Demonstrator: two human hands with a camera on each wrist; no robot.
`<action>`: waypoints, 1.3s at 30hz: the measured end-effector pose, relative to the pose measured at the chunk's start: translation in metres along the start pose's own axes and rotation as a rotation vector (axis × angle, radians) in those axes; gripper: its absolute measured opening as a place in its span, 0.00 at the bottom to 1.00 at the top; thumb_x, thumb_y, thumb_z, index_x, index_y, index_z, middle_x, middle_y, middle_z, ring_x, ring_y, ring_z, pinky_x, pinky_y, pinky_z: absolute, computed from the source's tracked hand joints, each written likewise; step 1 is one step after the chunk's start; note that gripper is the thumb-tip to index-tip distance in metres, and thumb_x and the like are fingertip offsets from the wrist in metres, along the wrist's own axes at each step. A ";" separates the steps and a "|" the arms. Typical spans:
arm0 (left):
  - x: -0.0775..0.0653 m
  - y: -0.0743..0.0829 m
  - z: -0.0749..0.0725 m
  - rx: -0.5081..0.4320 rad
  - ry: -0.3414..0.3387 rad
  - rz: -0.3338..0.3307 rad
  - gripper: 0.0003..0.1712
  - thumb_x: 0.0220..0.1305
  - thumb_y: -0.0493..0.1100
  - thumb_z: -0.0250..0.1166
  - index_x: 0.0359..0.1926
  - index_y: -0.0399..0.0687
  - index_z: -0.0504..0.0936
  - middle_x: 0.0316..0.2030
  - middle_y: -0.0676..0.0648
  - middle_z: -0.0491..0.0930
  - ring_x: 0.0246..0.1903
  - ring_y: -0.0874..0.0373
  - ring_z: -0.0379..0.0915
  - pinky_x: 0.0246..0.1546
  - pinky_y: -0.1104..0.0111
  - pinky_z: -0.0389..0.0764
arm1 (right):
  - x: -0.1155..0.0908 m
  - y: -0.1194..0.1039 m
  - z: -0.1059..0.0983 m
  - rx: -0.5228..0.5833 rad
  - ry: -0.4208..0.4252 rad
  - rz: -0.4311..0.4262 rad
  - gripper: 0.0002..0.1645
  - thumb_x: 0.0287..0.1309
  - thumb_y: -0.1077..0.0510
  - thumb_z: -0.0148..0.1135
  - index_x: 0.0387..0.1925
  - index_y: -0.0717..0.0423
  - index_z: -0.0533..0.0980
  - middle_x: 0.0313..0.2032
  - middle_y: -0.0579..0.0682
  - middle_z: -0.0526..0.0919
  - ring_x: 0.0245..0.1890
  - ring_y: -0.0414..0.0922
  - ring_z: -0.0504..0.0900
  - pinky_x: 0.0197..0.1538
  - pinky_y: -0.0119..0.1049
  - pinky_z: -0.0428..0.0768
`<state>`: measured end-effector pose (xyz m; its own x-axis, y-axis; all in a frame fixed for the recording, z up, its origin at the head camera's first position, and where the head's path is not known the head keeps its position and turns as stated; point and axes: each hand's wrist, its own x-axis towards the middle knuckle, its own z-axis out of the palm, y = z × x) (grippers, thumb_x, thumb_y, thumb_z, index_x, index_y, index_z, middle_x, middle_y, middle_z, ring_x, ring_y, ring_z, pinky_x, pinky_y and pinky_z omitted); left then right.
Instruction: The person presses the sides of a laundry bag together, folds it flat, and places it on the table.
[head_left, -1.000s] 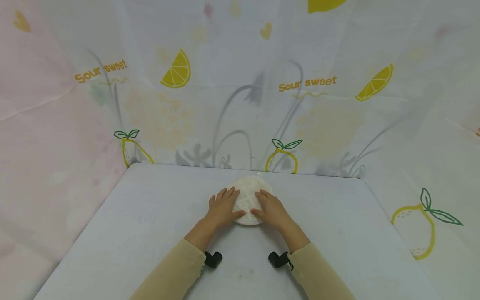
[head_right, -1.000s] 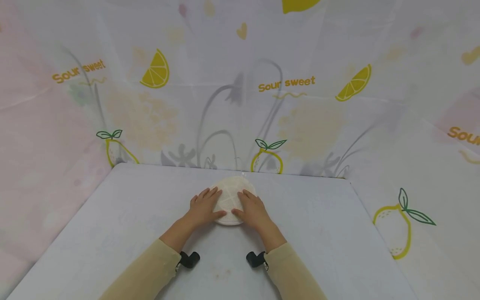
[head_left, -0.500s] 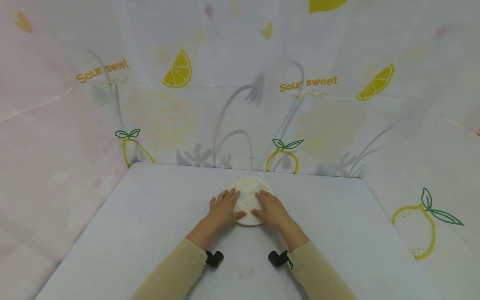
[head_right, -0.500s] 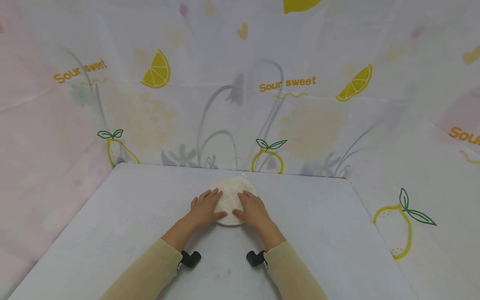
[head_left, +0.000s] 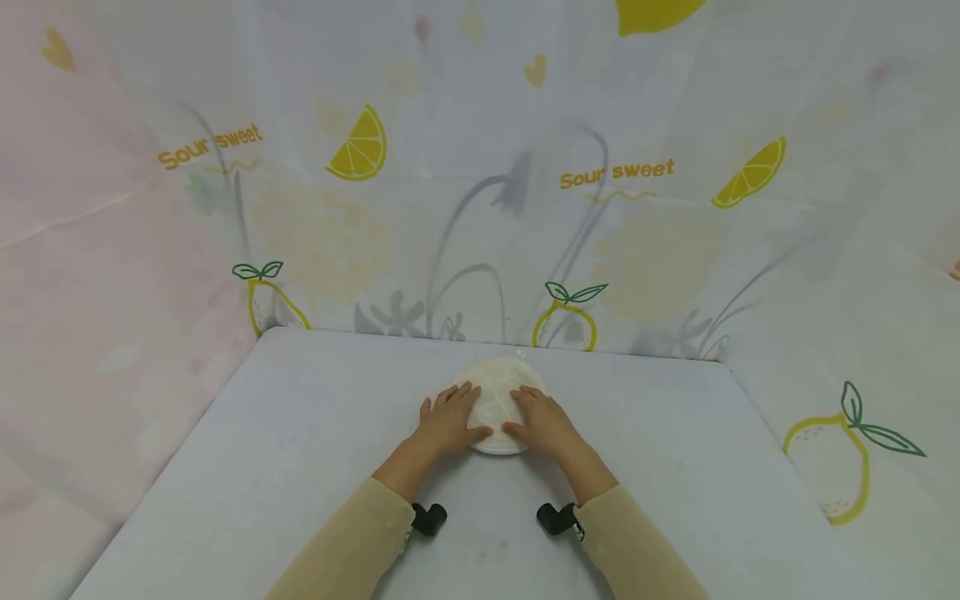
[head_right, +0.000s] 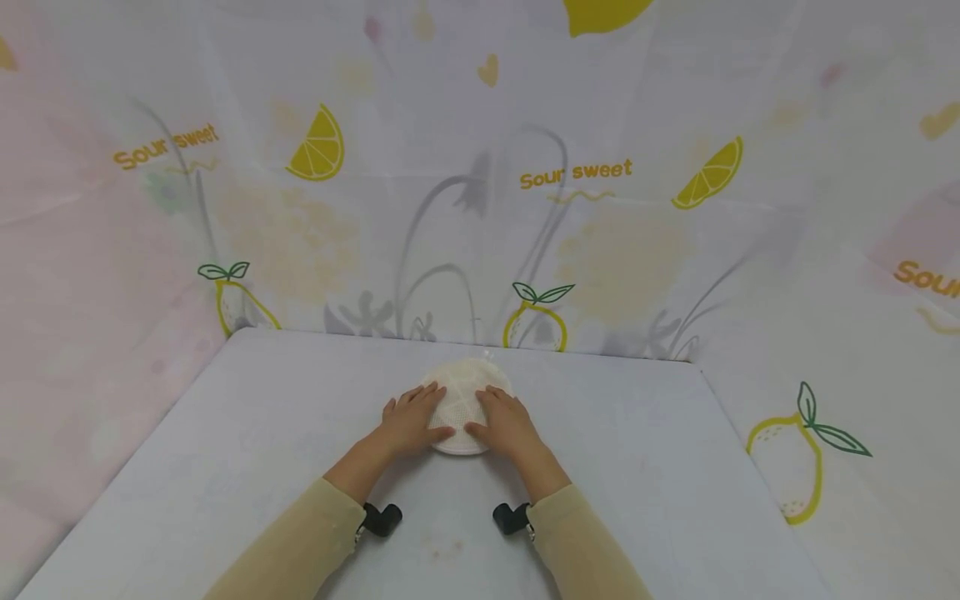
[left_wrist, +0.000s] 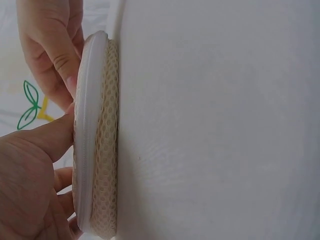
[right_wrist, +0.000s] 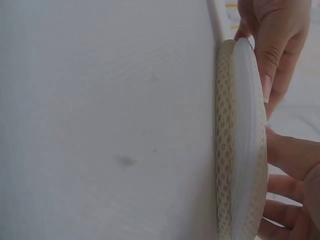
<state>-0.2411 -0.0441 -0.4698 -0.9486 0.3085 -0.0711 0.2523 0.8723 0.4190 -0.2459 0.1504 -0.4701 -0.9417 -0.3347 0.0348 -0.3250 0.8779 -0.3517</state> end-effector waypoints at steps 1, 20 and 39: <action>0.000 0.000 0.000 0.001 -0.001 0.003 0.46 0.55 0.65 0.59 0.69 0.53 0.56 0.70 0.48 0.51 0.68 0.46 0.45 0.61 0.40 0.44 | 0.000 0.000 0.000 -0.001 -0.002 -0.002 0.38 0.53 0.44 0.63 0.61 0.60 0.66 0.61 0.60 0.67 0.62 0.54 0.63 0.62 0.52 0.60; 0.001 -0.002 -0.001 -0.001 -0.017 0.020 0.46 0.56 0.66 0.58 0.70 0.53 0.55 0.70 0.48 0.50 0.68 0.46 0.44 0.61 0.40 0.47 | -0.001 0.000 -0.005 0.020 -0.026 -0.004 0.38 0.54 0.44 0.62 0.61 0.60 0.66 0.61 0.60 0.66 0.63 0.55 0.62 0.64 0.53 0.57; 0.003 -0.005 0.004 0.015 -0.019 0.001 0.46 0.56 0.67 0.57 0.70 0.55 0.54 0.70 0.50 0.49 0.68 0.47 0.44 0.61 0.40 0.46 | -0.002 -0.002 -0.004 0.010 -0.012 0.002 0.37 0.53 0.45 0.63 0.61 0.59 0.67 0.61 0.60 0.67 0.62 0.55 0.63 0.63 0.57 0.57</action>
<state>-0.2446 -0.0454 -0.4758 -0.9446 0.3164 -0.0874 0.2564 0.8774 0.4055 -0.2439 0.1508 -0.4654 -0.9412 -0.3370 0.0226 -0.3221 0.8751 -0.3611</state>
